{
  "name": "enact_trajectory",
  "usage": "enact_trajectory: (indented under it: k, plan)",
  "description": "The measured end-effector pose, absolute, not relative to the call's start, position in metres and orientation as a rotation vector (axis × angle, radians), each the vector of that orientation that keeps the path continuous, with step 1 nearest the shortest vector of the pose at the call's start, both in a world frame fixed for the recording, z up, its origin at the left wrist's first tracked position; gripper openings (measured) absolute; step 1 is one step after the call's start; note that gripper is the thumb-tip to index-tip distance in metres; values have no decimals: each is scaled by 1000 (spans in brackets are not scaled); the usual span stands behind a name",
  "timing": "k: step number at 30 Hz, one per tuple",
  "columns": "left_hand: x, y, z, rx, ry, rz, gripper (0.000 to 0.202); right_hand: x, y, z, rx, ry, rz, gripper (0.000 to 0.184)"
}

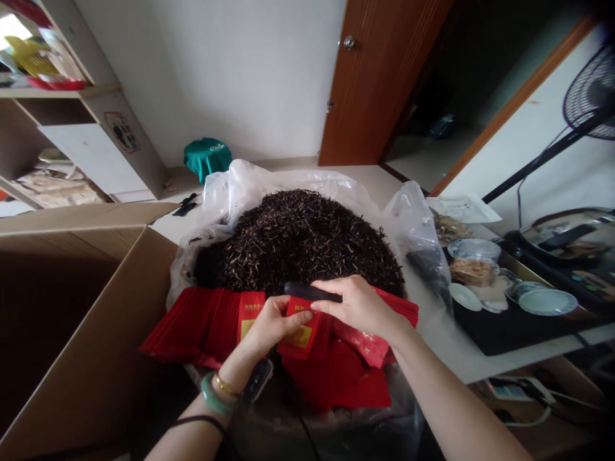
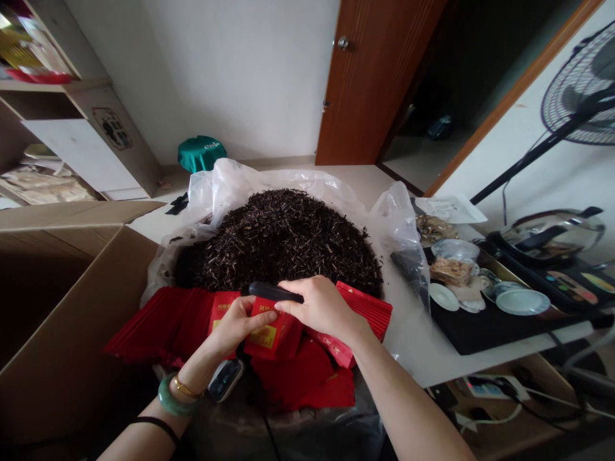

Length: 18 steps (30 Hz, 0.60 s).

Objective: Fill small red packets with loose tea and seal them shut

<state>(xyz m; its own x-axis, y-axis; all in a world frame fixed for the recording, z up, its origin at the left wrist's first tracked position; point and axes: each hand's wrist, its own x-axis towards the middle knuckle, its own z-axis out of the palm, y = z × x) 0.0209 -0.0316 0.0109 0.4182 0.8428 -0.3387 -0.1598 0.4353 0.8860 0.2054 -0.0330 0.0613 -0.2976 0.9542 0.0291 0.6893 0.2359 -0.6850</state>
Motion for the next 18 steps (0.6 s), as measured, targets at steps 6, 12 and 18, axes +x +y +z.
enact_trajectory:
  k: [6, 12, 18]
  plan:
    - [20, -31, 11, 901, 919, 738, 42, 207, -32, 64, -1516, -2048, 894, 37]
    - [20, -31, 11, 901, 898, 730, 41, 219, -27, 66, -1424, -1956, 1053, 47]
    - [21, -31, 12, 919, 915, 741, 40, 216, -29, 65, -1457, -1976, 1006, 45]
